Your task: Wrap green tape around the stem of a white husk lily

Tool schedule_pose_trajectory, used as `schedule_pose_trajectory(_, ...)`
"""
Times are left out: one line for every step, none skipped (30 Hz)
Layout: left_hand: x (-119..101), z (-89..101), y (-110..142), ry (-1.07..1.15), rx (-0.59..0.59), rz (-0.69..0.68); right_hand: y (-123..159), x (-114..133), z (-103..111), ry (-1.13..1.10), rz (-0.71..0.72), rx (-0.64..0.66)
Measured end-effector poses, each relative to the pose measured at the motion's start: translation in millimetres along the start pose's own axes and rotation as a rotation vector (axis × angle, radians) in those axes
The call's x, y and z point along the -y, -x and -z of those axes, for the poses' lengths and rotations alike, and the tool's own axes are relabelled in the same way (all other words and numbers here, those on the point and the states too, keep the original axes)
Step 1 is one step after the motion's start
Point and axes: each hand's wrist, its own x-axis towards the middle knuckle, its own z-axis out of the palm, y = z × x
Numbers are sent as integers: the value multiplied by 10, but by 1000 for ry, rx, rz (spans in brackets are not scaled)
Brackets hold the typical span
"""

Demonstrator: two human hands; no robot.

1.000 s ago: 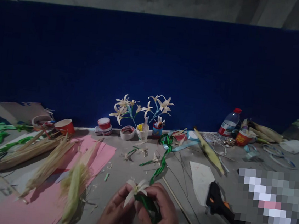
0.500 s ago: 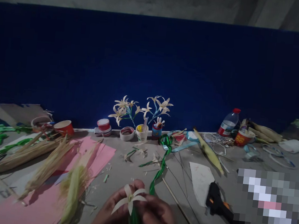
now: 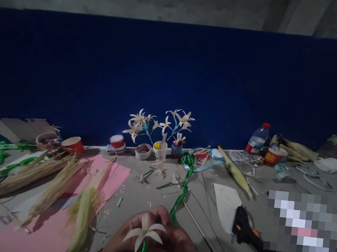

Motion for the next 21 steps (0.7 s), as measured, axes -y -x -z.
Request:
schedule_pose_trajectory(-2, -15, -2, 3, -7, -7, -5, -9, 9, -5, 10, 6)
schedule_pose_trajectory(-4, -34, -5, 6, -8, -15, -9, -17, 20, 5, 34, 12)
schedule_pose_trajectory(-7, -54, -9, 9, -9, -25, -13, -24, 35, 29, 67, 13)
schedule_pose_trajectory(-10, -74, -14, 16, -14, -31, -18, -32, 53, 58, 95, 8)
schedule_pose_trajectory(-12, -94, -19, 27, -27, -35, -25, -44, 74, 90, 115, -6)
schedule_pose_trajectory(-13, -113, -24, 38, -52, -35, -34, -63, 98, 113, 133, -26)
schedule_pose_trajectory(-12, -128, -29, 48, -96, -34, -47, -90, 124, 125, 164, -54)
schedule_pose_trajectory(-9, -140, -33, 56, -149, -37, -63, -126, 152, 127, 204, -80)
schedule_pose_trajectory(0, -147, -37, 64, -200, -53, -83, -171, 180, 120, 251, -105)
schedule_pose_trajectory(13, -149, -39, 73, -241, -80, -104, -222, 208, 109, 302, -135)
schedule_pose_trajectory(33, -145, -40, 83, -278, -118, -126, -274, 233, 101, 349, -163)
schedule_pose_trajectory(60, -136, -40, 90, -309, -163, -145, -323, 256, 100, 387, -188)
schedule_pose_trajectory(92, -123, -37, 89, -341, -203, -159, -363, 274, 114, 422, -208)
schedule_pose_trajectory(129, -108, -31, 74, -382, -230, -166, -391, 286, 142, 460, -233)
schedule_pose_trajectory(168, -91, -23, 48, -438, -242, -166, -403, 291, 182, 507, -273)
schedule_pose_trajectory(207, -75, -14, 15, -507, -250, -158, -399, 289, 235, 558, -320)
schedule_pose_trajectory(242, -63, -3, -18, -582, -264, -145, -380, 281, 298, 610, -367)
schedule_pose_trajectory(271, -54, 8, -46, -658, -283, -126, -349, 267, 362, 661, -412)
schedule_pose_trajectory(294, -51, 19, -64, -727, -306, -106, -311, 250, 422, 704, -438)
schedule_pose_trajectory(308, -54, 28, -70, -778, -331, -86, -269, 233, 474, 736, -449)
schedule_pose_trajectory(316, -61, 36, -64, -806, -345, -70, -229, 216, 523, 759, -436)
